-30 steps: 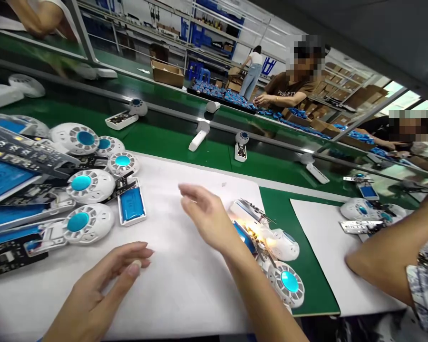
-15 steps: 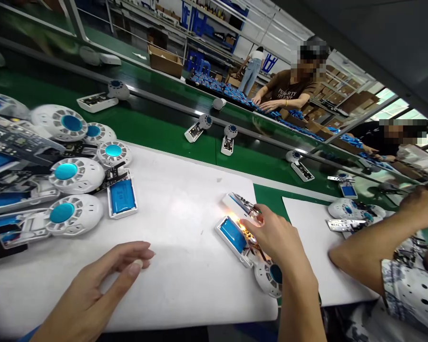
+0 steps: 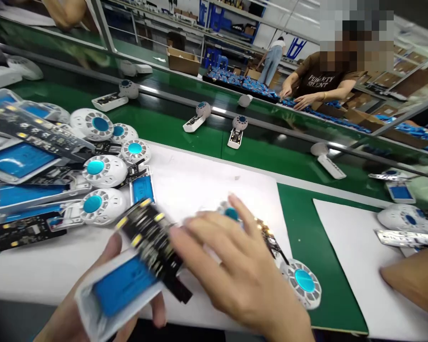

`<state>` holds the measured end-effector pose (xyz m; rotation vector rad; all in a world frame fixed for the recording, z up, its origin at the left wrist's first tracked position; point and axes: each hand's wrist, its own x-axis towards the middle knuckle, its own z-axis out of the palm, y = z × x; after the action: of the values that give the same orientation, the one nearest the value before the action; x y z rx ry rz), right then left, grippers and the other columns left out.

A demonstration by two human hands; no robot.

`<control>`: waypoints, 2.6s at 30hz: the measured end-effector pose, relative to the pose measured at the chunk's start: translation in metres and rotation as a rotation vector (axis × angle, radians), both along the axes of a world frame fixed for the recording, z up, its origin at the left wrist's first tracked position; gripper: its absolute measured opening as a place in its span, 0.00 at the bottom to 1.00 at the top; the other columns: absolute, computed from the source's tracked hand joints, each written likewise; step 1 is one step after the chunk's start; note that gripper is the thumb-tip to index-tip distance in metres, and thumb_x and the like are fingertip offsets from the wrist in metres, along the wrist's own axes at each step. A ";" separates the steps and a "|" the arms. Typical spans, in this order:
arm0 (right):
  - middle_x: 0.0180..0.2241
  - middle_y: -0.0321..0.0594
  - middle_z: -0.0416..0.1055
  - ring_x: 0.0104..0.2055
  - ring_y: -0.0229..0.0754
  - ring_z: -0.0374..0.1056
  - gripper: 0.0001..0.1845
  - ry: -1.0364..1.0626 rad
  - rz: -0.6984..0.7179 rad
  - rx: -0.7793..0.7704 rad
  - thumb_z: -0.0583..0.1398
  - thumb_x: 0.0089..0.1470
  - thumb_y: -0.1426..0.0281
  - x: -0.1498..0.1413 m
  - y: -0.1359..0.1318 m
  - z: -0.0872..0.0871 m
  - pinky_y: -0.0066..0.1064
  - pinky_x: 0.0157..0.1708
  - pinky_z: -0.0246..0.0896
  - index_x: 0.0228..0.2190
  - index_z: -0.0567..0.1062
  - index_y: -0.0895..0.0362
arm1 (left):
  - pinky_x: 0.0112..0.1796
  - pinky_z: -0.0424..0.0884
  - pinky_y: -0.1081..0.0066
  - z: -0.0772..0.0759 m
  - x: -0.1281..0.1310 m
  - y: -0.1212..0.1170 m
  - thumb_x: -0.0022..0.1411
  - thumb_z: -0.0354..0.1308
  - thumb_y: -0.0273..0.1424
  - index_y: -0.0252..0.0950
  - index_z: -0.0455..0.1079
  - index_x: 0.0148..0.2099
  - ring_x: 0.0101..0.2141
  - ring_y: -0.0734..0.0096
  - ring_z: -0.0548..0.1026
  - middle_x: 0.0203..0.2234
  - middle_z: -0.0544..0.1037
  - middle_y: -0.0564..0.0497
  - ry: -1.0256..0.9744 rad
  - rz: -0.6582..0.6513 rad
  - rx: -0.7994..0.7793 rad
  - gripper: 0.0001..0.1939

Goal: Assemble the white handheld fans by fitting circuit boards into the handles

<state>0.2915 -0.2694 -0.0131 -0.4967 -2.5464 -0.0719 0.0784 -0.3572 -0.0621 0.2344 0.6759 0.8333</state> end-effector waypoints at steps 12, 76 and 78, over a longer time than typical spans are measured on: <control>0.37 0.34 0.77 0.32 0.32 0.73 0.13 0.610 -0.056 -1.549 0.60 0.68 0.57 -0.053 -0.015 -0.052 0.22 0.34 0.71 0.49 0.77 0.49 | 0.56 0.72 0.69 -0.015 0.002 -0.010 0.65 0.60 0.52 0.49 0.55 0.70 0.60 0.57 0.70 0.62 0.71 0.48 0.703 0.567 0.383 0.37; 0.28 0.34 0.79 0.22 0.39 0.71 0.11 0.572 0.095 -0.601 0.57 0.70 0.65 -0.065 -0.039 -0.040 0.32 0.24 0.64 0.51 0.74 0.52 | 0.51 0.77 0.54 -0.006 -0.006 -0.018 0.57 0.60 0.61 0.44 0.67 0.64 0.53 0.42 0.76 0.53 0.79 0.45 0.588 0.375 0.578 0.40; 0.27 0.35 0.78 0.23 0.39 0.72 0.12 0.569 0.108 -0.584 0.56 0.71 0.67 -0.067 -0.039 -0.042 0.31 0.26 0.65 0.51 0.75 0.54 | 0.51 0.77 0.54 -0.006 -0.004 -0.016 0.59 0.59 0.60 0.43 0.66 0.64 0.53 0.42 0.76 0.53 0.79 0.44 0.588 0.371 0.585 0.39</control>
<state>0.2247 -0.3082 -0.0555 -0.5002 -1.9922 0.7612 0.0743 -0.3729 -0.0682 0.9284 1.0286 1.3309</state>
